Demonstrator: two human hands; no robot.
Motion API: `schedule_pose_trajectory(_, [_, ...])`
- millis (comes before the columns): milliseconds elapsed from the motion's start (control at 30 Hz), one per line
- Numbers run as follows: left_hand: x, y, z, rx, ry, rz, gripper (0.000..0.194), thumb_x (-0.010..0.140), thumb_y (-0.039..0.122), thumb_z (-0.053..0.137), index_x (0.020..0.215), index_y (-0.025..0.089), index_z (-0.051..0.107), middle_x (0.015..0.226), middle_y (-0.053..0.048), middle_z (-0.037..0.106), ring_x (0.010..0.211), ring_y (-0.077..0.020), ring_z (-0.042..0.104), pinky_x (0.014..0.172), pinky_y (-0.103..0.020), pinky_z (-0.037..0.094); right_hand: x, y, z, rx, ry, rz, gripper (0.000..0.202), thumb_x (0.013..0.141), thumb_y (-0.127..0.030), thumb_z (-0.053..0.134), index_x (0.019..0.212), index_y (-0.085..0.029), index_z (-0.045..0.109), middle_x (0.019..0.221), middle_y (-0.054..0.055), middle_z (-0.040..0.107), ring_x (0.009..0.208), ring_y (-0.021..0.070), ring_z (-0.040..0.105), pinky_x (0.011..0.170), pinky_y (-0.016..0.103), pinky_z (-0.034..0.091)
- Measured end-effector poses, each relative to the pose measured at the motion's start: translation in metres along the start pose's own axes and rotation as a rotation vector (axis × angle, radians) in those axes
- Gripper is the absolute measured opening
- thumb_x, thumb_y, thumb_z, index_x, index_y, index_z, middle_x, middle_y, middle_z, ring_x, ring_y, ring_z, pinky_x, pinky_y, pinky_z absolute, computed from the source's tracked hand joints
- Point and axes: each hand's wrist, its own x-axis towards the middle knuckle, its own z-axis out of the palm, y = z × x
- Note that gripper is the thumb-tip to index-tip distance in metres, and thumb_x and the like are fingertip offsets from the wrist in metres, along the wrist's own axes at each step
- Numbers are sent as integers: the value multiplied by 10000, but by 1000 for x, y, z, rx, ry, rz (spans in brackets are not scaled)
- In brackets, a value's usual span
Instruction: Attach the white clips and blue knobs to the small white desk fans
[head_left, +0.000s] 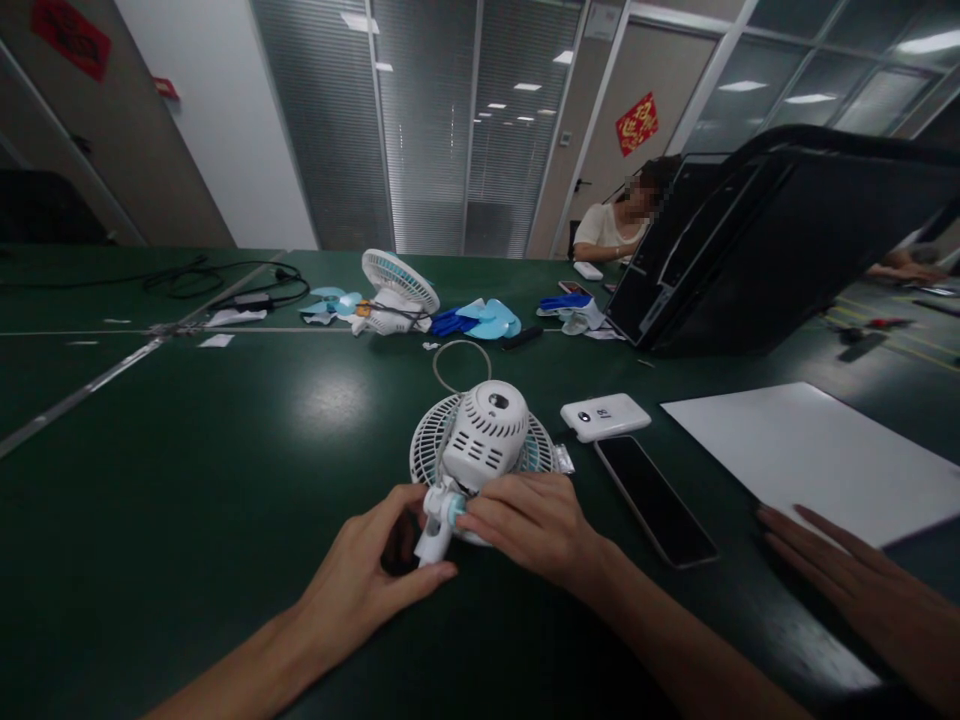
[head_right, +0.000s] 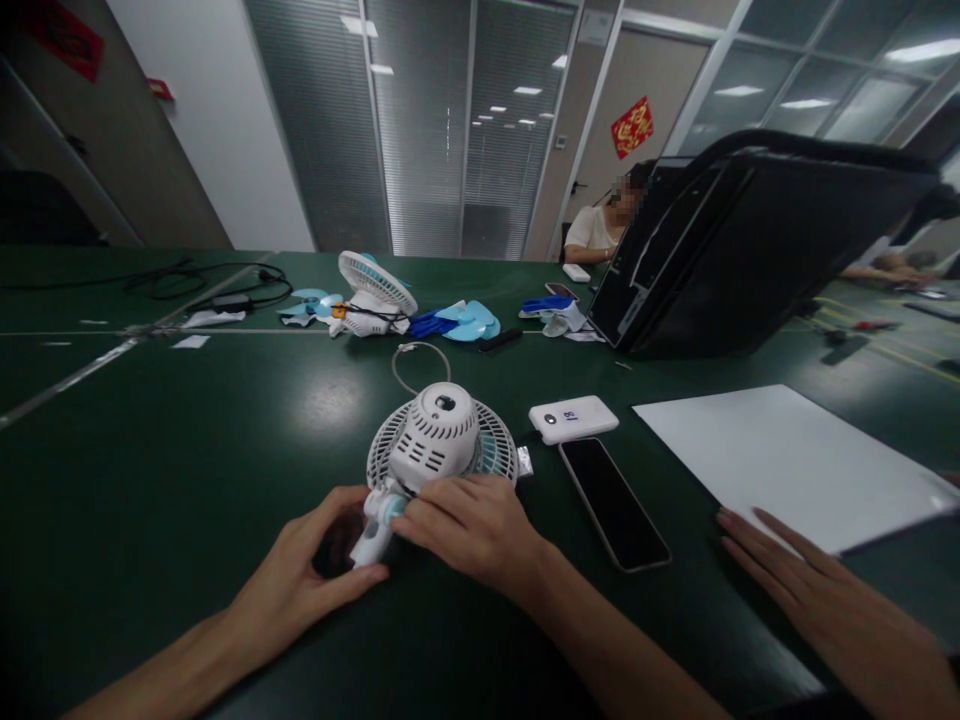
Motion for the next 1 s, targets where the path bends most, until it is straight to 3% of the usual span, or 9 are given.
schedule_pose_trajectory(133, [0,1,0,3,8,-3,470,882,452,699,1237,231,484,855,3,630,693,-170,597,600,-266,469,2,-6,5,8,0,91,89,937,-219,644,854,-187,643,763,-22,665,650,93,589,574,264,423])
schedule_pose_trajectory(200, [0,1,0,-5,10,1,478,878,449,705,1243,232,486,853,4,632,693,-170,598,601,-266,469,1,-5,1,16,0,83,38,927,-226,654,934,-189,655,802,-13,672,674,100,595,583,262,427])
schedule_pose_trajectory(300, [-1,0,-1,-23,4,3,485,878,448,708,1258,242,487,849,8,634,685,-167,595,587,-258,460,0,1,-8,38,-48,3,210,932,-243,654,1139,-207,645,901,-3,682,726,102,607,602,254,445])
schedule_pose_trajectory(367, [-1,-1,-1,-34,3,7,488,874,449,713,1259,252,488,860,8,636,693,-168,598,589,-258,461,-2,6,-13,30,-88,-40,244,936,-252,663,1178,-226,642,917,-9,679,728,96,604,599,248,444])
schedule_pose_trajectory(533, [0,-2,-1,-57,15,18,478,877,448,712,1254,264,483,886,5,634,705,-170,608,601,-265,481,-2,6,-8,4,-52,-3,192,929,-308,697,1093,-214,662,873,-17,678,712,94,609,602,251,448])
schedule_pose_trajectory(733, [0,-2,0,-28,22,18,474,870,453,721,1238,267,486,856,13,624,673,-161,594,579,-253,465,0,-6,4,10,-31,112,57,935,-232,664,891,-201,644,790,-18,664,679,103,600,599,274,426])
schedule_pose_trajectory(800, [0,-2,0,-30,21,24,476,868,457,723,1236,270,487,856,13,627,674,-162,595,578,-254,467,0,-5,1,15,-20,116,37,927,-228,666,945,-200,651,820,-8,671,703,108,609,614,272,438])
schedule_pose_trajectory(900, [-1,-3,0,-28,19,37,479,867,458,723,1241,278,485,867,9,632,680,-167,597,575,-256,467,-1,1,-8,47,-58,27,221,924,-228,665,1143,-206,643,922,11,683,758,111,622,630,261,460])
schedule_pose_trajectory(1000, [-1,-4,0,-28,11,34,481,869,458,721,1249,285,483,877,5,640,687,-173,607,579,-263,471,-1,7,-14,41,-109,-42,265,926,-227,672,1189,-221,641,941,3,684,753,103,614,625,250,464])
